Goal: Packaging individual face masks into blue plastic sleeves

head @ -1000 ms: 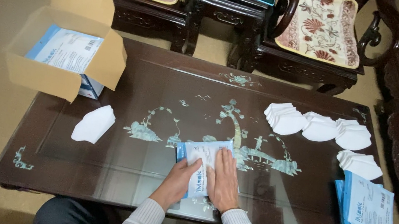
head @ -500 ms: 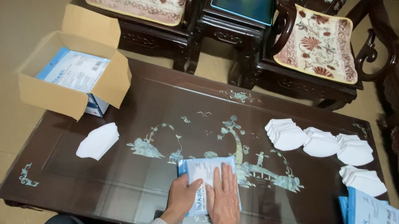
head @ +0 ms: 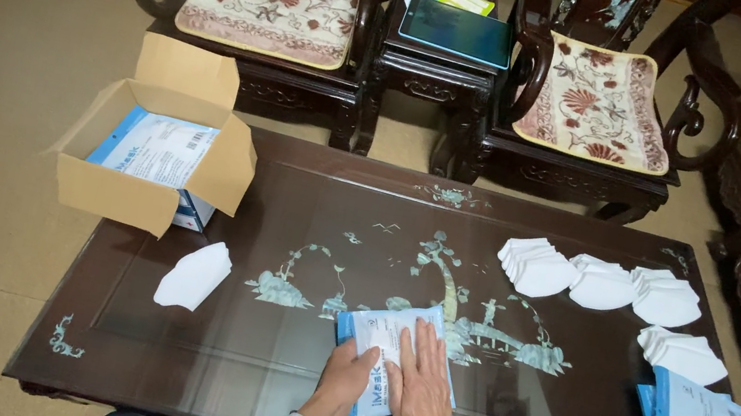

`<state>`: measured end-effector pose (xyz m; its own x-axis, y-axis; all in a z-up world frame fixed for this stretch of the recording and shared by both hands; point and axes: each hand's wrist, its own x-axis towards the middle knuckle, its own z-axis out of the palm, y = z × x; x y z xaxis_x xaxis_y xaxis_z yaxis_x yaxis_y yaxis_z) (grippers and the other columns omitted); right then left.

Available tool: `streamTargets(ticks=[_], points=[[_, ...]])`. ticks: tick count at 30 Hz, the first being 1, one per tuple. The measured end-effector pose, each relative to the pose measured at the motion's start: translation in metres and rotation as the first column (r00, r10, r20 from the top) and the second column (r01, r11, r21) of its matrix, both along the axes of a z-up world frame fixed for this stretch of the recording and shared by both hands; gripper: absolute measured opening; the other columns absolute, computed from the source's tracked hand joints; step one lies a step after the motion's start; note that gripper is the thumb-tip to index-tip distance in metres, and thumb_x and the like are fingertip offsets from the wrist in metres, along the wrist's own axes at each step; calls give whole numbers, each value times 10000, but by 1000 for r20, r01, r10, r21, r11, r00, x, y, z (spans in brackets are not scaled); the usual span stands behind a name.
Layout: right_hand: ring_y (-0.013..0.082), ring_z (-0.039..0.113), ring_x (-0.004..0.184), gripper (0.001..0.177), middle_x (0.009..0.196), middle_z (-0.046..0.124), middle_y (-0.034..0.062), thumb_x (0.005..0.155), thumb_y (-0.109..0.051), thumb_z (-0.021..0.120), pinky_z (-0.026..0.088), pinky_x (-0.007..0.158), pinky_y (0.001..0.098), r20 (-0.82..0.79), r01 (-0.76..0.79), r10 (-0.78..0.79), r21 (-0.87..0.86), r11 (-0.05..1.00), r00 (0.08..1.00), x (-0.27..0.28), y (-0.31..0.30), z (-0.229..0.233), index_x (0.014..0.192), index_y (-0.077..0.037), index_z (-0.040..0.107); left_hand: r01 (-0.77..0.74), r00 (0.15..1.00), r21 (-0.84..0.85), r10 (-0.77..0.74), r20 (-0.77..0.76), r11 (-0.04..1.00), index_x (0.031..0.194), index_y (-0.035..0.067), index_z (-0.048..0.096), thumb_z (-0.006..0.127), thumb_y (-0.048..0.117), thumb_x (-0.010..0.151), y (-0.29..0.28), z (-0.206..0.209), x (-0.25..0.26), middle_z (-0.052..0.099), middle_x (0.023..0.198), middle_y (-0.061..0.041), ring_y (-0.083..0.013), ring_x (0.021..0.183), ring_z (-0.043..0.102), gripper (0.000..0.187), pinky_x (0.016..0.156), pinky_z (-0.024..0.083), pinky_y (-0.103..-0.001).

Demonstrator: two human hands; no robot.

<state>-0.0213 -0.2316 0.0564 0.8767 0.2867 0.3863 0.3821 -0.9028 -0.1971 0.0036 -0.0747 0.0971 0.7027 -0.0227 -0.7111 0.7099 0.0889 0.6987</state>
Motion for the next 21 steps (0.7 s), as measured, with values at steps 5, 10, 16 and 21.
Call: streamTargets(ticks=[5,10,16,21], points=[[391,201,1574,617,1689,232,218,1087,-378,391,168,1275,540,-19,3,-3,6,1000,1000,0,1,3,1600,-48,298,-92,976,134,62,208,987,666,168,322,779,207,905,1,-11,-7,350,627,40,-103,559,365,518,509,317,-332],[385,203,1575,620,1688,237,213,1086,-381,409,169,1279,527,-10,2,-2,-2,1000,1000,0,0,0,1605,-61,296,-15,980,219,-29,195,976,699,137,457,711,255,942,0,-15,-3,512,645,-3,-121,582,501,371,544,416,-341],[389,227,1562,626,1679,250,222,1087,-395,400,177,1271,526,-32,-7,7,-24,1000,999,3,-1,-4,1599,-48,304,19,983,202,-55,174,979,781,135,523,691,261,957,4,-28,2,565,712,1,-106,635,500,274,572,416,-317],[375,228,1552,658,1664,262,227,1094,-460,365,149,1268,519,-109,30,-36,-56,998,993,5,4,-1,1591,-33,315,190,945,405,-278,170,894,889,162,665,573,369,1049,34,-30,6,575,690,39,-72,568,446,278,521,398,-190]])
